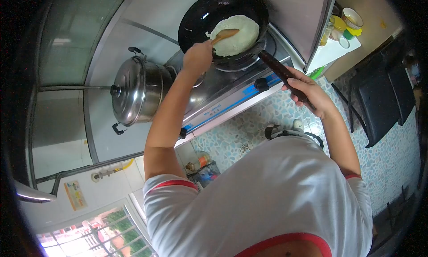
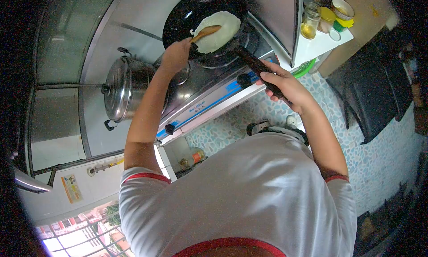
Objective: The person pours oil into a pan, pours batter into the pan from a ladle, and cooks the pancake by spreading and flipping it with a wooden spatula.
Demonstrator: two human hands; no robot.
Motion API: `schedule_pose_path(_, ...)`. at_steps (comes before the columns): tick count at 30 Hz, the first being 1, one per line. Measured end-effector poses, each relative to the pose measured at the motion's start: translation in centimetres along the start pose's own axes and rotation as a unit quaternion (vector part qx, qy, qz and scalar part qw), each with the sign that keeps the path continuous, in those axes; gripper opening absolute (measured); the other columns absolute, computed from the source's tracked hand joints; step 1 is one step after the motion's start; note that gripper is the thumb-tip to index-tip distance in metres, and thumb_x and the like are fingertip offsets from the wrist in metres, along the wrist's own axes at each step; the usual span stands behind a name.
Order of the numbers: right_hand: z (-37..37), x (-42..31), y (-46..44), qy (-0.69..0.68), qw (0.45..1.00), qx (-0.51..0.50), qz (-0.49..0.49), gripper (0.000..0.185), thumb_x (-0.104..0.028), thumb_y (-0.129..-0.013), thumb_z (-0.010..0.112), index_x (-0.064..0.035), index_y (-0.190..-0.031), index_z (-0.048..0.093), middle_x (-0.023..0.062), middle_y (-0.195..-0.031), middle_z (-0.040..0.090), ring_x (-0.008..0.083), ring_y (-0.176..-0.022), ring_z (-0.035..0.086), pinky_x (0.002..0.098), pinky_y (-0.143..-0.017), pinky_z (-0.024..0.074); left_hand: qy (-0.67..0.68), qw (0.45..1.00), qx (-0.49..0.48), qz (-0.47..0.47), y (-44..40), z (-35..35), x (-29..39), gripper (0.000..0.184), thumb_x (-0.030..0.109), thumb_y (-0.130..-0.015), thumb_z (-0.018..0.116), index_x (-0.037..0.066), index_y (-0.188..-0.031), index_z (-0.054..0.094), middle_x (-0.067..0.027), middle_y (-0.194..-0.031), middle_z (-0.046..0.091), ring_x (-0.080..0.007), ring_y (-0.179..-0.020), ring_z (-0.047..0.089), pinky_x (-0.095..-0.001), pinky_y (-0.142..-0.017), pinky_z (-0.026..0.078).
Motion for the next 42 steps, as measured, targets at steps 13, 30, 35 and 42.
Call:
schedule_pose_path(13, -0.1, 0.0, -0.1, -0.008, 1.000, 0.006, -0.010, 0.051, -0.019, -0.085, 0.053, -0.0067, -0.130, 0.034, 0.0030, -0.083, 0.056, 0.0052, -0.053, 0.045, 0.0166, -0.039, 0.0352, 0.317, 0.918, -0.065, -0.231, -2.0, 0.3, -8.1, 0.035, 0.027, -0.089, 0.039, 0.002, -0.094, 0.062, -0.0212, -0.093, 0.060, -0.0368, -0.091, 0.055, -0.0405, -0.078, 0.042)
schedule_pose_path(30, 0.1, 0.1, 0.0, -0.002, 1.000, 0.015, -0.008, 0.053, -0.019, -0.085, 0.052, -0.0060, -0.132, 0.030, 0.0037, -0.084, 0.055, 0.0049, -0.054, 0.044, 0.0158, -0.040, 0.0343, -0.011, 1.000, 0.000, 0.013, -1.4, 1.0, -3.0, 0.031, 0.022, -0.088, 0.042, 0.026, -0.117, 0.053, -0.0183, -0.086, 0.056, -0.0335, -0.080, 0.056, -0.0419, -0.070, 0.046)
schedule_pose_path(35, 0.1, 0.0, 0.0, -0.006, 1.000, 0.008, -0.008, 0.054, -0.018, -0.085, 0.052, -0.0061, -0.133, 0.030, 0.0041, -0.084, 0.056, 0.0050, -0.055, 0.044, 0.0154, -0.040, 0.0336, -0.038, 0.999, 0.012, 0.004, 0.5, -1.3, -4.4, 0.030, 0.017, -0.085, 0.045, 0.024, -0.112, 0.057, -0.0173, -0.084, 0.058, -0.0320, -0.080, 0.058, -0.0403, -0.070, 0.046)
schedule_pose_path(42, 0.1, 0.2, 0.0, -0.008, 1.000, 0.005, -0.010, 0.052, -0.018, -0.085, 0.052, -0.0067, -0.132, 0.032, 0.0036, -0.083, 0.056, 0.0046, -0.055, 0.044, 0.0151, -0.040, 0.0336, -0.032, 0.999, -0.034, 0.015, 3.9, -2.3, -2.5, 0.029, 0.019, -0.087, 0.045, 0.025, -0.112, 0.057, -0.0182, -0.083, 0.056, -0.0340, -0.080, 0.057, -0.0423, -0.069, 0.045)
Point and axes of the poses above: each hand's wrist, its own y-axis away from the middle knuckle, its own z-axis out of the palm, x = y × z, the point moved 2 cm from there along -y, towards the middle knuckle
